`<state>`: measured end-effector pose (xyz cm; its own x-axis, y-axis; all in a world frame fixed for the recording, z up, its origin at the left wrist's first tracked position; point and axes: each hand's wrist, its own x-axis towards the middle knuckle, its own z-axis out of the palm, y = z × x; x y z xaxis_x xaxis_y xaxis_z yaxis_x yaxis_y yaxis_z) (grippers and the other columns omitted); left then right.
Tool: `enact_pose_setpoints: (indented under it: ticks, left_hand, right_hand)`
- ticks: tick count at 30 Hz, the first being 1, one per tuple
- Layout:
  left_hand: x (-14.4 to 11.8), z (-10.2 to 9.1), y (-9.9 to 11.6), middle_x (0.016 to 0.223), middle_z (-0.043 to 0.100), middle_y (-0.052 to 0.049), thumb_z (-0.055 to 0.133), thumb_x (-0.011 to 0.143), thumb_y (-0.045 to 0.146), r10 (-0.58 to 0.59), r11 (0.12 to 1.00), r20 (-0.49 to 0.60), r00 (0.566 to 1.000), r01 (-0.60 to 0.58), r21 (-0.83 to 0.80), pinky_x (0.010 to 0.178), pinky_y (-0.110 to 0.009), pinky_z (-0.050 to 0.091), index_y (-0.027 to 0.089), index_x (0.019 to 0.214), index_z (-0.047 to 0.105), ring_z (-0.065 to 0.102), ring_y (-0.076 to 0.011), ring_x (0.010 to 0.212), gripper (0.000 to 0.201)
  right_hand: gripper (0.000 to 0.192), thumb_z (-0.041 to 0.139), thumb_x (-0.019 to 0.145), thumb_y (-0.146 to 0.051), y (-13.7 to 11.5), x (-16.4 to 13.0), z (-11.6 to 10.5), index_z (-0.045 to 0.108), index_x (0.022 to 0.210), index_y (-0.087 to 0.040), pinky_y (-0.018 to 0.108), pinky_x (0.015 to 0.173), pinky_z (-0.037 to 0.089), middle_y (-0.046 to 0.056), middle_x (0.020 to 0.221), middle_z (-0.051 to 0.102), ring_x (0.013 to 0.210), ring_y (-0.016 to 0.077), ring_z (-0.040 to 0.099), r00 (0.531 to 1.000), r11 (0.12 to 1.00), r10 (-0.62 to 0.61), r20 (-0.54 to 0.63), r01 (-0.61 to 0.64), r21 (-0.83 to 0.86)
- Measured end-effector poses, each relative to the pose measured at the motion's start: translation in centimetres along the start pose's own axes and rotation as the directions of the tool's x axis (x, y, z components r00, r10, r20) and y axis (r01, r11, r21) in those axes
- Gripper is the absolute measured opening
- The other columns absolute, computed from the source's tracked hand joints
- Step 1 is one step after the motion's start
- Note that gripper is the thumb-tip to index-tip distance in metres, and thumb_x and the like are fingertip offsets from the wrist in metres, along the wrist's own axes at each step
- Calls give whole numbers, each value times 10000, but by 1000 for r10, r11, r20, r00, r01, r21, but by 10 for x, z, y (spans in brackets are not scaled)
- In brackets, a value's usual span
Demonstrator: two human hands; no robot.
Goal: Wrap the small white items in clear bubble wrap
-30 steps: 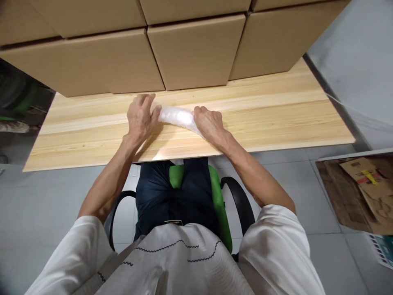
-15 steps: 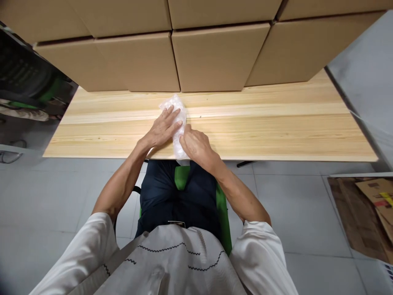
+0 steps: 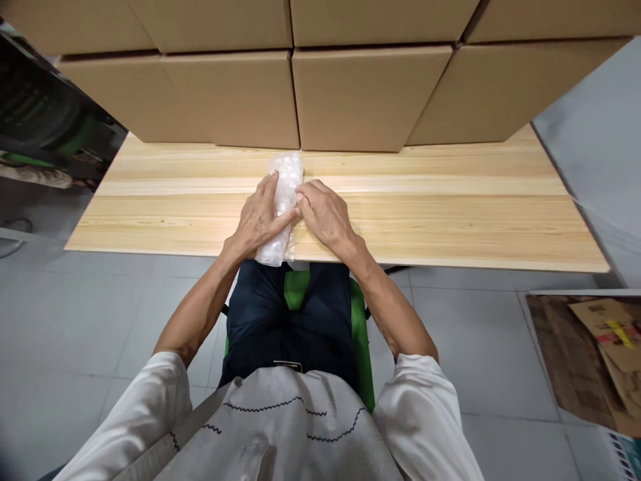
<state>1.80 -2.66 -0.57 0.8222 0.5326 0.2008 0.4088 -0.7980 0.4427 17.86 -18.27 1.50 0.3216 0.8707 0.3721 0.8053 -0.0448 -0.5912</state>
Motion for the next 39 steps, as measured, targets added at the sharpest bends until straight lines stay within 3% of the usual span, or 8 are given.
enact_pose_setpoints:
  ticks: [3, 7, 11, 15, 22, 29, 33, 39]
  left_hand:
    - [-6, -2, 14, 1650, 680, -307, 699, 1057, 729, -101, 988, 4, 995, 100, 121, 1321, -640, 476, 115, 1855, 359, 638, -500, 1577, 1064]
    - [-9, 1, 24, 1442, 786, -287, 721, 1017, 598, -191, 955, -48, 980, 197, 222, 1232, -677, 511, 86, 1858, 347, 710, -528, 1413, 1054]
    - [-12, 6, 21, 1528, 772, -256, 708, 1002, 545, -226, 967, -81, 971, 233, 101, 1188, -627, 577, 140, 1889, 252, 732, -491, 1432, 1076]
    - [-19, 7, 14, 1831, 564, -217, 661, 1025, 705, -157, 985, -93, 983, 148, -90, 1273, -593, 584, 168, 1902, 180, 608, -460, 1645, 1135]
    - [-28, 6, 4, 1961, 331, -225, 503, 978, 1060, -28, 981, -245, 969, -20, -192, 1497, -624, 338, 198, 1912, 120, 226, -449, 1877, 1327]
    - [-26, -9, 11, 1864, 424, -216, 764, 962, 909, -71, 982, -304, 950, 12, -190, 1475, -695, 315, 326, 1909, 170, 357, -491, 1793, 1261]
    - [-17, -8, 3, 1866, 400, -240, 855, 931, 769, -29, 983, -251, 967, -18, -183, 1462, -660, 356, 249, 1868, 297, 359, -481, 1790, 1209]
    - [-6, -1, -8, 1848, 521, -192, 909, 861, 669, -83, 968, -49, 995, 69, -242, 1421, -636, 429, 251, 1821, 396, 509, -449, 1704, 1166]
  right_hand:
    - [594, 323, 1256, -468, 15, 24, 13, 771, 1550, -210, 554, 1391, 472, 155, 1696, 725, 1607, 330, 634, 981, 983, -184, 57, 183, 26]
    - [720, 261, 1264, -597, 33, 52, 28, 702, 1689, -218, 588, 1444, 416, 142, 1756, 687, 1682, 341, 570, 953, 966, -260, 158, 258, 30]
    - [860, 188, 1248, -705, 37, 72, 32, 701, 1698, -182, 562, 1485, 354, 135, 1757, 689, 1725, 336, 524, 949, 966, -257, 184, 258, 19]
    - [785, 317, 1244, -725, 24, 77, 25, 746, 1641, -200, 588, 1489, 322, 136, 1734, 709, 1730, 338, 510, 953, 976, -214, 213, 200, 87]
    - [790, 309, 1222, -797, -9, 49, 11, 821, 1438, -234, 474, 1291, 542, 120, 1507, 822, 1437, 308, 727, 975, 899, -62, 214, -38, 436]
    - [751, 513, 1116, -869, -30, 24, 23, 768, 1462, -254, 436, 1125, 631, 103, 1384, 829, 1375, 321, 729, 963, 643, 151, 224, -268, 717]
    - [755, 798, 953, -827, -22, 16, 26, 742, 1407, -226, 348, 985, 619, 68, 1260, 806, 1192, 273, 739, 964, 569, 130, 231, -263, 779]
    - [558, 868, 875, -743, -1, 12, 41, 686, 1043, -243, 288, 738, 522, -22, 930, 664, 862, 191, 635, 940, 559, 262, 219, -333, 759]
